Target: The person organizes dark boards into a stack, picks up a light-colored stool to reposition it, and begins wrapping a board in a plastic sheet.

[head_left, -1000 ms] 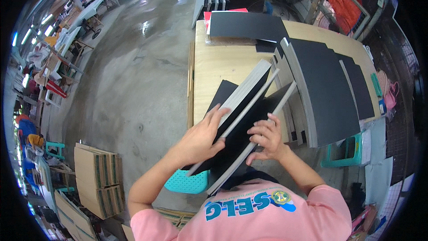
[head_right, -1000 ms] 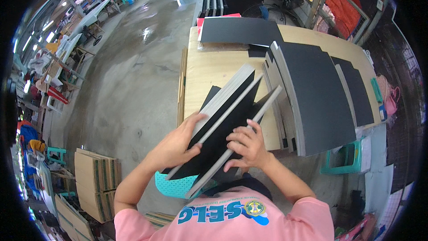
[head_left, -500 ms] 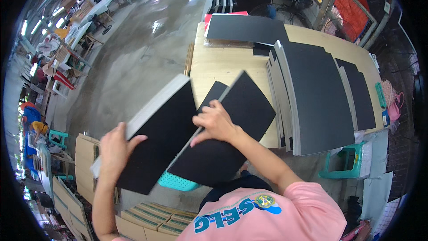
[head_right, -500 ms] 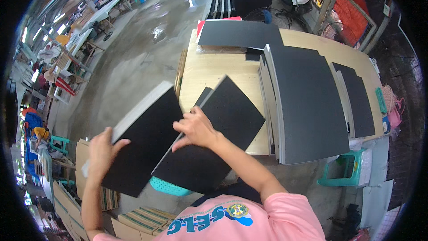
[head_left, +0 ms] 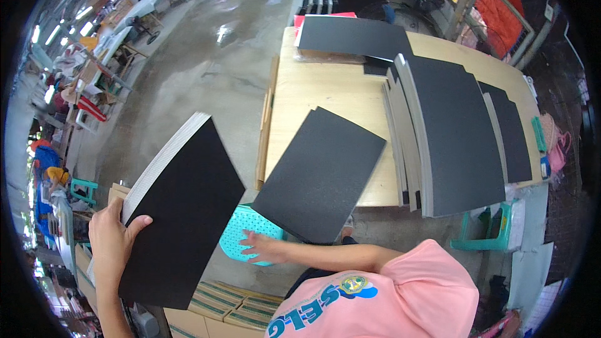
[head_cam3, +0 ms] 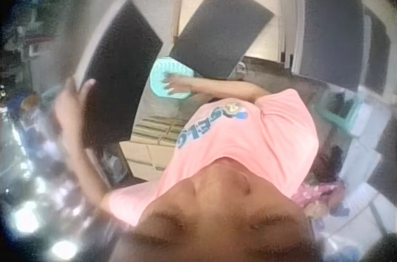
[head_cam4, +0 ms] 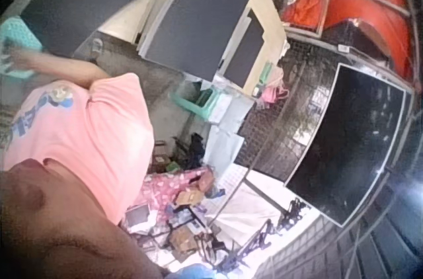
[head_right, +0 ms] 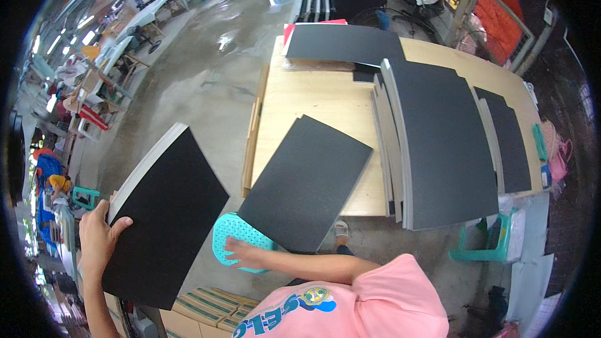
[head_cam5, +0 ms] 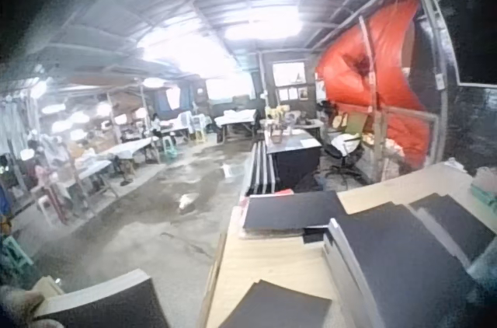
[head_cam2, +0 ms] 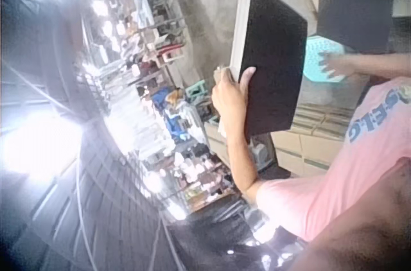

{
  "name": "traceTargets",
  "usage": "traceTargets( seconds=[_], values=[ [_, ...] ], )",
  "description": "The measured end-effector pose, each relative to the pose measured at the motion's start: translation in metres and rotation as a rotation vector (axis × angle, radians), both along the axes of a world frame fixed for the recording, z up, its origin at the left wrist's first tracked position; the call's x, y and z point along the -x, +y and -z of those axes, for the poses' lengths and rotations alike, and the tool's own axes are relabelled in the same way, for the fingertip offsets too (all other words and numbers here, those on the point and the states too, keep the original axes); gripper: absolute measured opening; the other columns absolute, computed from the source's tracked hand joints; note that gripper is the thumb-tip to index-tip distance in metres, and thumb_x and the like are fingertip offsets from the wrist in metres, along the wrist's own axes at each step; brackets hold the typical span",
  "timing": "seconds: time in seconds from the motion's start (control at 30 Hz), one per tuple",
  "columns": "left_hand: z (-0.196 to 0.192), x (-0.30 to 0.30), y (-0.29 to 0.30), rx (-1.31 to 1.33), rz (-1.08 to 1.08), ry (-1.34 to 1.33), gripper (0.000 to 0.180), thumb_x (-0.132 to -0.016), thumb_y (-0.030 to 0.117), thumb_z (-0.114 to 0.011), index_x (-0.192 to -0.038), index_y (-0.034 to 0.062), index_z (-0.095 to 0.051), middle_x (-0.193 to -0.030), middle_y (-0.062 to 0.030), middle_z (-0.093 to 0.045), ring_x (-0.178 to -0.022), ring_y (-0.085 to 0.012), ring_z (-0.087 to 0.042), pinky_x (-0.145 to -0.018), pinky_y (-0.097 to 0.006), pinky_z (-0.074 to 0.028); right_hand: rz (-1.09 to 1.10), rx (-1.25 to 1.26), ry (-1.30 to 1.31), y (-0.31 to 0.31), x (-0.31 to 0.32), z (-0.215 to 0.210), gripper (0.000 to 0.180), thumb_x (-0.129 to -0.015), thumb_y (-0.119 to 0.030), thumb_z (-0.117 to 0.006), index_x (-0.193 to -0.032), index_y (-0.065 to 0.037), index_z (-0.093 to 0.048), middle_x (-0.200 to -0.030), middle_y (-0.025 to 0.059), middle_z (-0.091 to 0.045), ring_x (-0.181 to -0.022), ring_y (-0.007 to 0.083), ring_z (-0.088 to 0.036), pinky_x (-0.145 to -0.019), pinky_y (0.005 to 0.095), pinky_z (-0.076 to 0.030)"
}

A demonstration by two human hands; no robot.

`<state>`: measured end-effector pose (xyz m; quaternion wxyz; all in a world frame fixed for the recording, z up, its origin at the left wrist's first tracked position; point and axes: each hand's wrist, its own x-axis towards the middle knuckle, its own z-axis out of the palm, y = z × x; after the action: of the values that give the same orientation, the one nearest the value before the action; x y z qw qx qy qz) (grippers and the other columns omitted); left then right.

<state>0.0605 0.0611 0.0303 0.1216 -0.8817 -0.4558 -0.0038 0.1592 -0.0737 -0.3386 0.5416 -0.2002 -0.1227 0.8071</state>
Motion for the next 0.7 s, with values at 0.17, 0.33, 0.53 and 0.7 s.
traceTargets(
  seconds=[0.17, 0.33, 0.53, 0.7],
  values=[
    [-0.004, -0.049, -0.017, 0.162, 0.256, -0.162, 0.065, -0.074, 0.058, -0.067, -0.084, -0.0049, -0.052, -0.068, -0.0224, -0.053, -0.065, -0.0330, -0.057, -0.065, -0.040, -0.044, 0.611, 0.353, -0.478, 0.013, -0.019, -0.072, 0.088, -0.090, -0.054, -0.053, -0.140, 0.011, -0.019, -0.143, 0.0232, -0.028, -0.136, 0.0273, -0.024, -0.113, 0.0432, -0.019],
    [0.054, -0.106, -0.011, 0.435, 0.360, -0.755, 0.041, -0.092, 0.031, -0.054, -0.116, -0.0013, -0.054, -0.093, -0.0209, -0.065, -0.084, -0.0236, -0.064, -0.077, -0.037, -0.048, 1.192, 0.434, -1.307, -0.094, -0.170, -0.185, 0.105, -0.084, -0.060, -0.058, -0.141, 0.016, -0.013, -0.147, 0.0356, -0.019, -0.140, 0.0392, -0.019, -0.114, 0.0437, -0.016],
    [0.087, -0.260, -0.113, 0.855, 0.676, -0.892, 0.054, -0.095, 0.041, -0.045, -0.108, -0.0105, -0.052, -0.095, -0.0349, -0.058, -0.093, -0.0452, -0.060, -0.083, -0.050, -0.046, 1.429, 0.287, -1.733, -0.244, -0.347, -0.308, 0.060, -0.083, -0.041, -0.067, -0.117, 0.007, -0.058, -0.102, 0.0130, -0.064, -0.089, 0.0173, -0.060, -0.081, 0.0287, -0.046],
    [0.115, -0.367, -0.164, 1.102, 0.860, -0.867, 0.060, -0.092, 0.052, -0.048, -0.075, -0.0052, -0.055, -0.062, -0.0189, -0.060, -0.063, -0.0282, -0.066, -0.062, -0.037, -0.052, 1.219, 0.555, -1.897, -0.331, -0.444, -0.329, 0.047, -0.084, -0.039, -0.067, -0.099, 0.005, -0.066, -0.080, 0.0053, -0.064, -0.066, 0.0108, -0.059, -0.061, 0.0221, -0.044]
  ],
)
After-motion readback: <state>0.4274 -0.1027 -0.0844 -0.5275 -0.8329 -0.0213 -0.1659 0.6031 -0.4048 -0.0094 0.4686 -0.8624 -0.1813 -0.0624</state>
